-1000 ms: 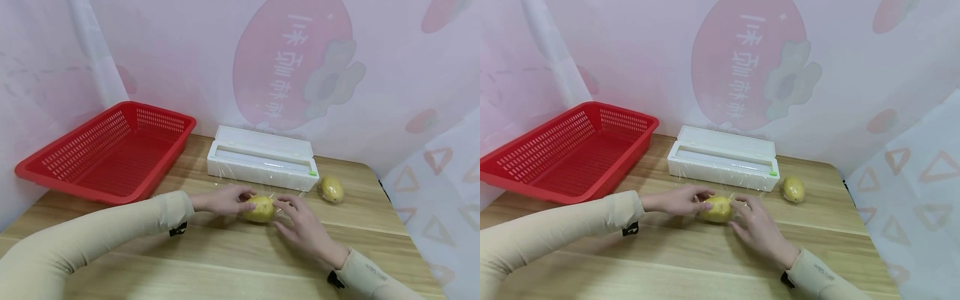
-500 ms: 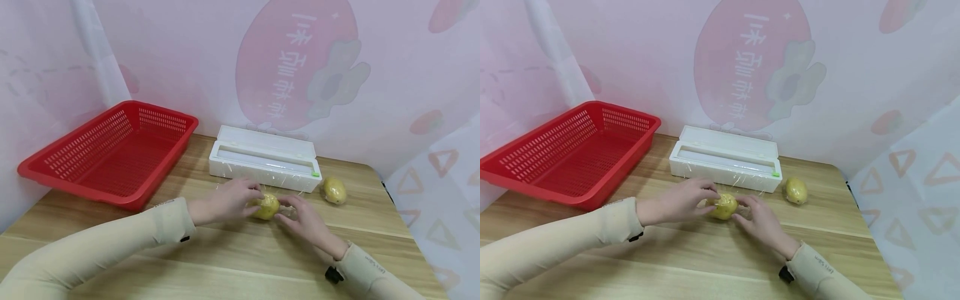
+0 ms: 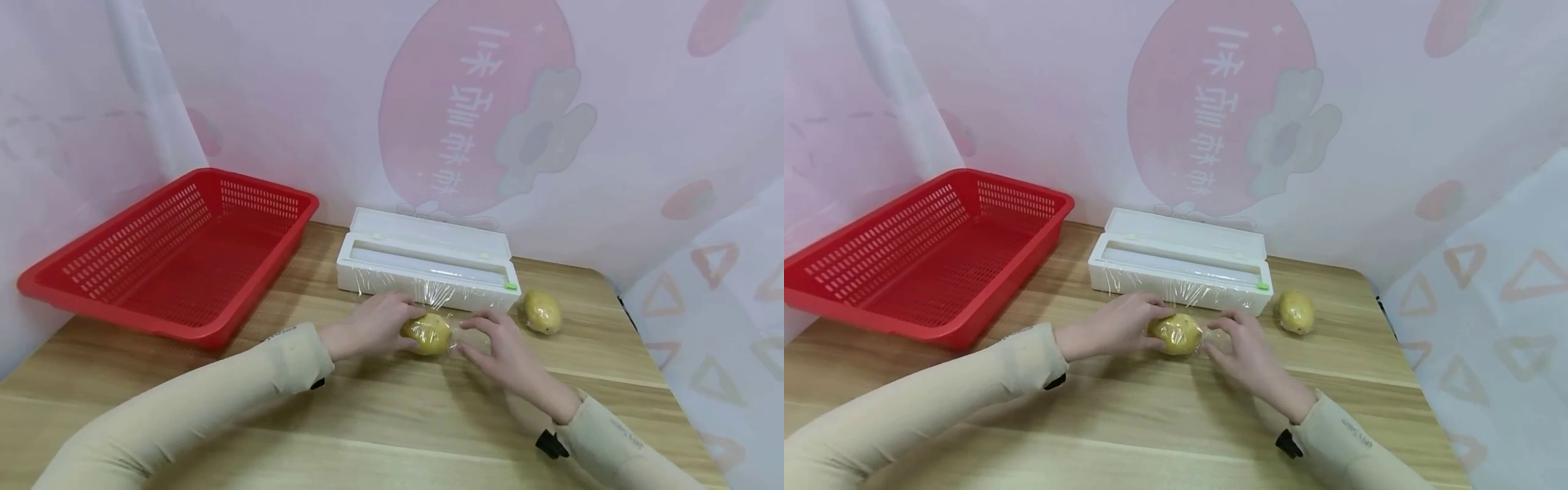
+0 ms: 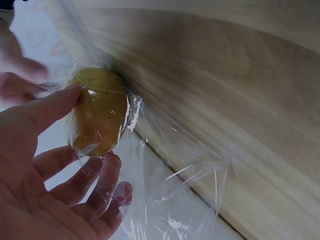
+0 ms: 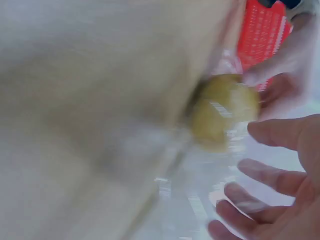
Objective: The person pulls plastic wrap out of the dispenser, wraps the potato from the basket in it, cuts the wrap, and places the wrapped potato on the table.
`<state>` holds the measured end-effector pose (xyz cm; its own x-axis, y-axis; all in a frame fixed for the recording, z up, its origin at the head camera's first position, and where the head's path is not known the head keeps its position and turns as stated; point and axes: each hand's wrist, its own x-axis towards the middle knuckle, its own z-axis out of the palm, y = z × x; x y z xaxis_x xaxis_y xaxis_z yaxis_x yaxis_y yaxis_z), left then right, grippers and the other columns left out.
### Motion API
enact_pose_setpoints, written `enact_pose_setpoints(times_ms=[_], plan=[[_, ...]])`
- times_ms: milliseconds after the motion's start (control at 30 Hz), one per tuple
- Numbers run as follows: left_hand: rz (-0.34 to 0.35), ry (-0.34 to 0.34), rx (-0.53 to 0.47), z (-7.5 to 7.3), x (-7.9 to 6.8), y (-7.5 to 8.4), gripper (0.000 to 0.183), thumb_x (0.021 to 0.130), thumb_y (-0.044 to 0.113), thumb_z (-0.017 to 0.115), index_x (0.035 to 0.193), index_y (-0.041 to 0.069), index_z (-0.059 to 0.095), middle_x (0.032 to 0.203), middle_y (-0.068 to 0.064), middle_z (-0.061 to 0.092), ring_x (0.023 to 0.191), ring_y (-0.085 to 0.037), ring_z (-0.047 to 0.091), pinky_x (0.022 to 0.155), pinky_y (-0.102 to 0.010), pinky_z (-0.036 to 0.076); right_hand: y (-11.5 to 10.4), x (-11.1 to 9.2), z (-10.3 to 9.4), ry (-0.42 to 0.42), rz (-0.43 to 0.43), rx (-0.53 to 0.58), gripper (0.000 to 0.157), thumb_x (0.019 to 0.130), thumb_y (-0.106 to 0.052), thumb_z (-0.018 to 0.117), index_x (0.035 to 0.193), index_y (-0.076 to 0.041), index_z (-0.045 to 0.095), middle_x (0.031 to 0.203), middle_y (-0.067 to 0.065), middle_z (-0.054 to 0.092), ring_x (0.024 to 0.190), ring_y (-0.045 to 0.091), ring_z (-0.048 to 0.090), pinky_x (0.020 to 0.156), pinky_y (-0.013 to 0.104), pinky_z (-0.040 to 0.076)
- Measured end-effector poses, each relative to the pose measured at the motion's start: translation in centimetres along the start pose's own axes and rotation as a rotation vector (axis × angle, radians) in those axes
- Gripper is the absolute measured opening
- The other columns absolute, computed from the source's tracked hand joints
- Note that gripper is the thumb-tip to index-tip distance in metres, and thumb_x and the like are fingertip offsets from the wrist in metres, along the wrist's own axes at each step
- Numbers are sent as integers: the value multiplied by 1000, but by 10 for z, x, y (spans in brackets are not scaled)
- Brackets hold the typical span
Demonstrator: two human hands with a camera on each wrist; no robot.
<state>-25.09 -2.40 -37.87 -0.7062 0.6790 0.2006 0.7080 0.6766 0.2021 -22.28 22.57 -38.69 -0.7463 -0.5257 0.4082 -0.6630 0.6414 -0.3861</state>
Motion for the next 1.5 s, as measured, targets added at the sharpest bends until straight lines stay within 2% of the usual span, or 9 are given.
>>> enact_pose_setpoints(times_ms=[100, 200, 333, 567, 800, 1000, 1167, 1333, 1500], plan=[[-7, -3, -18, 0, 2, -4, 64, 70, 34, 90, 124, 8, 68, 105, -6, 65, 93, -20, 57, 82, -36, 48, -12, 4, -3, 73, -158, -51, 35, 76, -11, 85, 106, 0, 70, 114, 12, 60, 107, 29, 55, 91, 48, 46], [-23, -3, -33, -1, 4, -8, 67, 66, 29, 93, 123, 7, 68, 101, -5, 63, 92, -20, 55, 80, -36, 47, -15, 11, 2, 54, -272, -60, 41, 75, -11, 85, 111, -1, 68, 116, 11, 61, 108, 27, 56, 92, 45, 47], [-19, -28, -70, -1, 6, -13, 63, 70, 25, 91, 124, 4, 67, 100, -5, 61, 91, -20, 55, 79, -36, 47, -7, 15, 16, 14, -290, -59, 48, 73, -11, 88, 115, 1, 67, 117, 11, 61, 110, 26, 56, 94, 43, 45], [-21, -81, -116, 1, 11, -23, 62, 75, 28, 88, 126, 3, 66, 114, -9, 65, 104, -24, 57, 87, -38, 46, 10, 18, 30, 22, -286, -69, 57, 72, -13, 89, 119, 4, 64, 121, 15, 59, 113, 29, 54, 96, 44, 45], [-70, -120, -132, 1, 13, -28, 64, 79, 34, 84, 130, 2, 62, 110, -7, 57, 101, -21, 50, 86, -36, 44, 15, 29, 34, -18, -230, -71, 69, 69, -17, 92, 125, 4, 59, 126, 17, 55, 116, 28, 52, 98, 42, 44], [-110, -143, -163, -1, 11, -28, 61, 83, 34, 81, 133, 4, 61, 116, -9, 52, 109, -25, 44, 92, -45, 41, 20, 42, 38, -106, -145, -119, 72, 67, -18, 93, 126, 1, 57, 125, 12, 53, 115, 25, 52, 97, 41, 45], [-97, -92, -110, -4, 7, -25, 64, 80, 40, 82, 132, 9, 61, 119, -9, 49, 110, -26, 42, 92, -48, 40, 22, 48, 38, -113, -105, -135, 68, 65, -23, 94, 120, 0, 61, 121, 11, 57, 111, 26, 55, 94, 42, 47], [-43, 8, -8, -7, 4, -22, 73, 70, 41, 89, 128, 9, 59, 121, -10, 50, 110, -28, 46, 95, -48, 39, 24, 51, 33, -122, -12, -4, 62, 66, -26, 93, 115, -2, 64, 114, 6, 62, 101, 22, 59, 86, 39, 50], [-29, 28, 57, -7, 4, -21, 75, 67, 39, 91, 127, 9, 59, 119, -8, 54, 108, -27, 49, 96, -47, 39, 25, 56, 26, -150, 95, 224, 57, 66, -26, 93, 111, -5, 66, 103, 1, 66, 91, 19, 61, 79, 37, 53]])
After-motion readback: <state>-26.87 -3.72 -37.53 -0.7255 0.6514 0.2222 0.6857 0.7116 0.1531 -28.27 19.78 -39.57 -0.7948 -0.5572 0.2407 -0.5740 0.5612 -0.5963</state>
